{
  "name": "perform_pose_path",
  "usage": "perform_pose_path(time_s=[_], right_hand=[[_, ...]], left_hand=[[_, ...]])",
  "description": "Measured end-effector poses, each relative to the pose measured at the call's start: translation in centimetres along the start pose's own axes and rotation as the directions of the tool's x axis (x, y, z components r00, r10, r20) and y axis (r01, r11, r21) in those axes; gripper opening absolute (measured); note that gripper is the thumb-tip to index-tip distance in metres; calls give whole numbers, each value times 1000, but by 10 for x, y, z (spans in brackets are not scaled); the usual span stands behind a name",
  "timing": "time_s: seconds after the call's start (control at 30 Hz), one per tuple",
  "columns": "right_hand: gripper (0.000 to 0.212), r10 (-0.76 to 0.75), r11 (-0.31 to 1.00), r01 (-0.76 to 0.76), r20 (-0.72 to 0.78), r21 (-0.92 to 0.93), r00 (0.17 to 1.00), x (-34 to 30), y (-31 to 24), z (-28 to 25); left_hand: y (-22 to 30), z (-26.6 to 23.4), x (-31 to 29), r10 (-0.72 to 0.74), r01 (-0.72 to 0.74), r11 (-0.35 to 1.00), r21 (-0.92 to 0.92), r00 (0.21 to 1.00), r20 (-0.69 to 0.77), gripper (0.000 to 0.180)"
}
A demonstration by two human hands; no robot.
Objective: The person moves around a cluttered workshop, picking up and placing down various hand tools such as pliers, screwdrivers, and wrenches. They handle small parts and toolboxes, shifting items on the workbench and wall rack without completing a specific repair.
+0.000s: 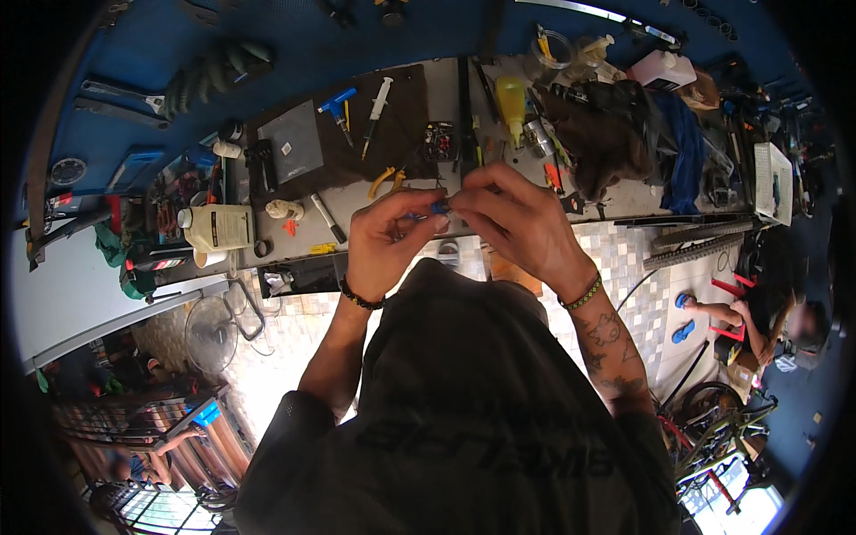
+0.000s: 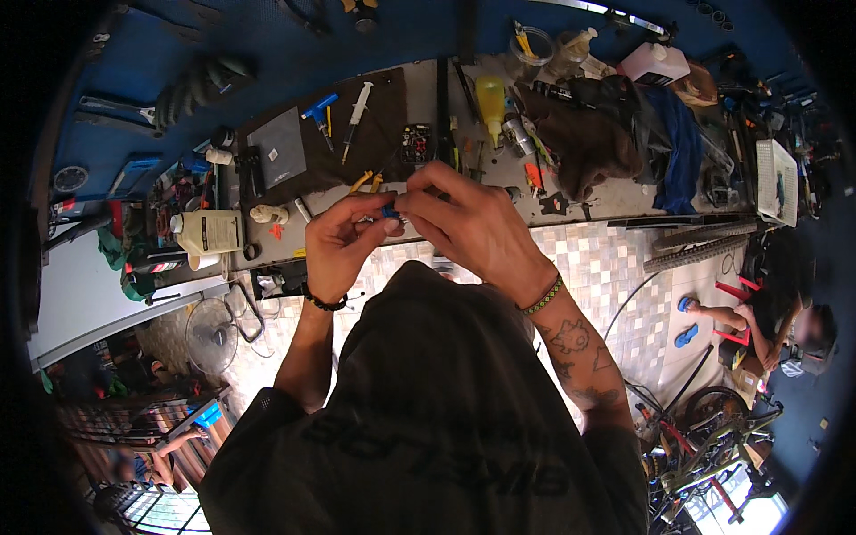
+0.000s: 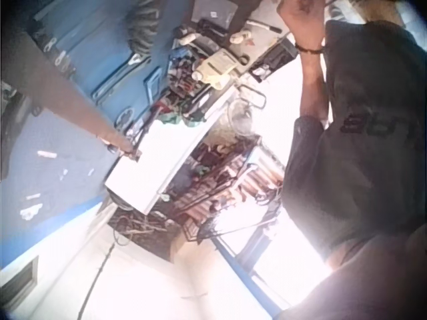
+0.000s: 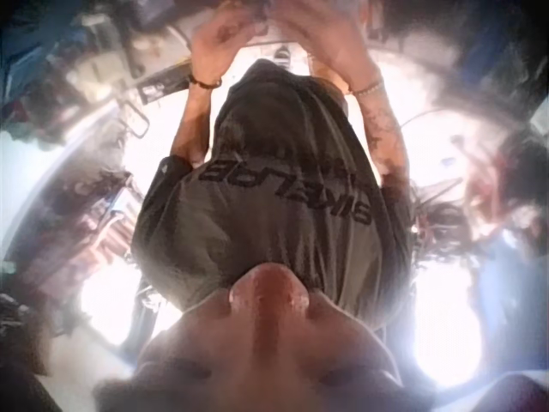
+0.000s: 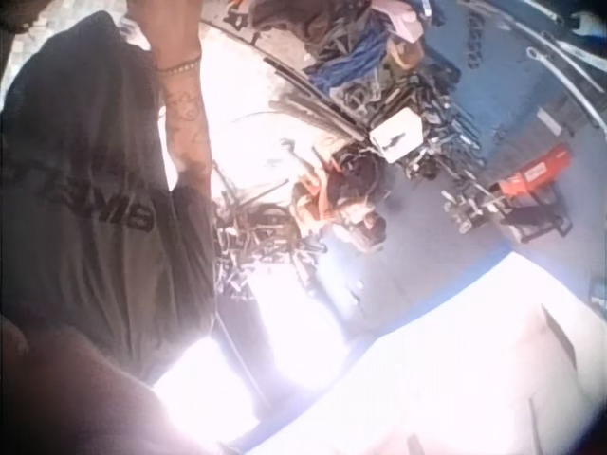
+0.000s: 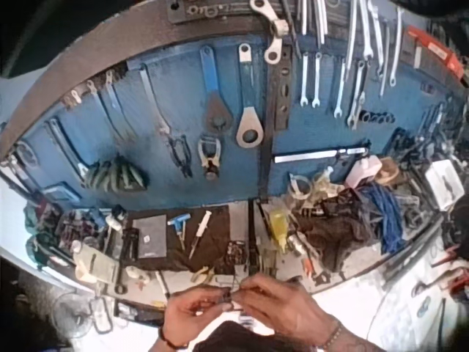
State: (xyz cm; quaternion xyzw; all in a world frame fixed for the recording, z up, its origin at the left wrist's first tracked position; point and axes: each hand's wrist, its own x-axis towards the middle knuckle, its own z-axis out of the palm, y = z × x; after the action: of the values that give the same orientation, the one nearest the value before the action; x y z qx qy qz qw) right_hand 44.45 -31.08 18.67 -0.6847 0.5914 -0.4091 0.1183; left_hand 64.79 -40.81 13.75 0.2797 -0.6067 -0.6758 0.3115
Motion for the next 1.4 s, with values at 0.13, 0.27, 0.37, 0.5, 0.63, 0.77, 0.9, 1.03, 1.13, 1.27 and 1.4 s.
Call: perform_pose_path(time_s=[0.13, 0.27, 0.37, 0.5, 0.63, 0.77, 0.9, 1.03, 1.13, 1.27, 1.4], right_hand=[[15, 7, 1000, -7, 29, -3, 1000, 0, 3, -3], [15, 41, 998, -39, -55, 45, 998, 0, 2, 13], [18, 55, 982, -31, -126, 184, 990, -2, 8, 29], [22, 148, 965, -99, -193, 243, 970, -8, 6, 42], [30, 162, 963, -121, -161, 242, 974, -18, -1, 53], [41, 194, 952, -141, -176, 273, 965, -25, -1, 63], [51, 225, 946, -174, -164, 272, 960, -24, -8, 65], [50, 224, 950, -172, -183, 261, 957, -25, -14, 68], [48, 240, 949, -189, -188, 252, 952, -26, -15, 70], [39, 186, 966, -146, -179, 214, 966, -25, -7, 76], [27, 273, 940, -221, -188, 259, 943, -28, 0, 78]], left_hand=[[-3, 2, -3, -20, 20, 1000, 17, 1000, 5, 31], [-5, 5, 0, 8, -10, 995, -99, 1000, -27, 30], [-1, 8, -3, -154, 135, 968, -211, 985, -76, 31], [-3, 9, -7, -232, 204, 924, -323, 971, -52, 30], [2, 3, -12, -357, 341, 836, -431, 933, 45, 32], [2, -1, -16, -408, 400, 808, -433, 910, 78, 33], [7, -6, -16, -375, 394, 810, -434, 917, 133, 32], [-2, -9, -18, -342, 361, 828, -428, 931, 126, 32], [-8, -8, -19, -321, 331, 835, -439, 942, 99, 30], [-22, -14, -20, -320, 329, 813, -481, 942, 104, 41], [-22, -27, -8, -309, 417, 829, -373, 897, 317, 73]])
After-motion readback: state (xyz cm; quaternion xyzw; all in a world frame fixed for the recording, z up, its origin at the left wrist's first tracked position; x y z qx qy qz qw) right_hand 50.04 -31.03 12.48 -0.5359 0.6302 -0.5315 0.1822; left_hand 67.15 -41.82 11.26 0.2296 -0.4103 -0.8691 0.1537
